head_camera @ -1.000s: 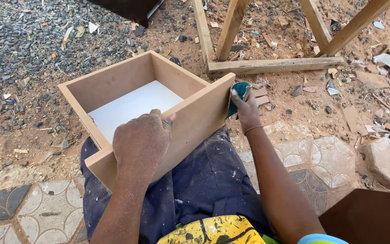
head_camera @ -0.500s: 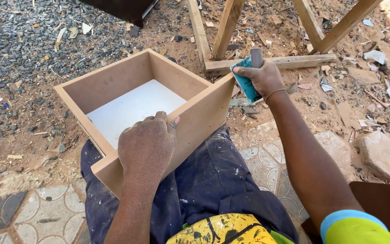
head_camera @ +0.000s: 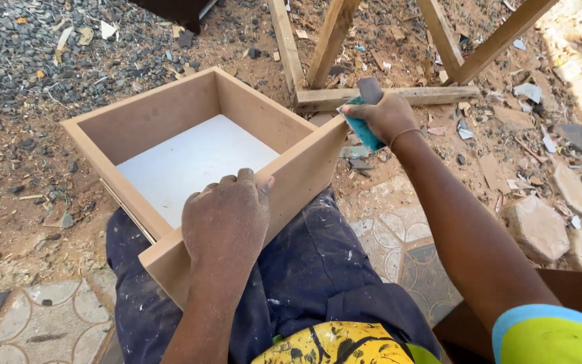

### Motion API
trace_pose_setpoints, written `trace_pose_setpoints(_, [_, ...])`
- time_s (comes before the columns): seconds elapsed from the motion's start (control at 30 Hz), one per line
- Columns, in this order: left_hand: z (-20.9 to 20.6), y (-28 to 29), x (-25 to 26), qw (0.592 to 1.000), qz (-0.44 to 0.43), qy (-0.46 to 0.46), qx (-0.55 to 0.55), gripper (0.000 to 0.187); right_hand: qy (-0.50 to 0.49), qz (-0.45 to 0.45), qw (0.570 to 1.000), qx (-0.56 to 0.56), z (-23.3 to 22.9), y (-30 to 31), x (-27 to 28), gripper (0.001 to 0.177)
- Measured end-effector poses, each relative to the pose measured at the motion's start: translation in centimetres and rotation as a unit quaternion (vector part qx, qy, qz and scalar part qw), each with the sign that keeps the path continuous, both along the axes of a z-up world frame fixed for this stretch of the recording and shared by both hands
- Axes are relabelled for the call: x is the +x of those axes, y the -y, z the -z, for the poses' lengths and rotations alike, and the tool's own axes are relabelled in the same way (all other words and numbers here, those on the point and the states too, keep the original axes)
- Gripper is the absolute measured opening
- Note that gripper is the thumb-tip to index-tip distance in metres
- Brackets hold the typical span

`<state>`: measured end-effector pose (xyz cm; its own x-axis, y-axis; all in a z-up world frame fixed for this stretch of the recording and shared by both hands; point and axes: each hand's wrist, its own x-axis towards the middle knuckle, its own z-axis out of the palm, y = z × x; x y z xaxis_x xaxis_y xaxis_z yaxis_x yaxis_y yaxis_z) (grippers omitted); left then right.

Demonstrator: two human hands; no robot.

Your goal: Sanding the top edges of a small wooden drawer to smooth them out using sandpaper.

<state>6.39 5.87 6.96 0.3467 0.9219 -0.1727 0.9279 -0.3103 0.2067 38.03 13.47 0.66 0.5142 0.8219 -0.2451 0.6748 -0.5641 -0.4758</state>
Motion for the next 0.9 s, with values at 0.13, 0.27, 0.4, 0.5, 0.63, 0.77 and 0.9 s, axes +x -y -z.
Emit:
trace_pose_setpoints(0.13, [1.3, 0.1, -0.3, 0.999, 0.004, 0.011, 0.052, 0.045, 0.002, -0.015, 1.0, 0.013, 2.1, -0.3, 1.4, 0.075])
trace_pose_setpoints(0.27, [1.7, 0.1, -0.2, 0.997, 0.01, 0.013, 0.076, 0.044, 0.075, -0.137, 0.965, 0.21, -0.1, 1.9, -1.8, 0.046])
trace_pose_setpoints(0.4, [2.0, 0.3, -0.3, 0.995, 0.017, 0.024, 0.1, 0.042, 0.173, -0.269, 0.906, 0.278, 0.2, 2.9, -4.4, 0.051])
trace_pose_setpoints(0.5, [2.5, 0.0, -0.5, 0.995, 0.012, 0.02, 0.101, 0.047, 0.183, -0.29, 0.896, 0.282, 0.3, 2.8, -5.0, 0.039])
trace_pose_setpoints(0.63, [2.2, -0.1, -0.9, 0.997, 0.012, 0.024, 0.072, 0.045, 0.206, -0.331, 0.872, 0.296, 0.0, 2.9, -4.1, 0.024])
trace_pose_setpoints(0.77, [2.3, -0.1, -0.6, 0.997, 0.015, 0.014, 0.073, 0.05, 0.196, -0.372, 0.868, 0.264, -2.1, 4.4, -5.0, 0.025])
trace_pose_setpoints(0.9, [1.9, -0.1, -0.5, 0.998, 0.013, 0.003, 0.064, 0.047, 0.159, -0.39, 0.881, 0.214, -3.1, 5.6, -5.5, 0.052])
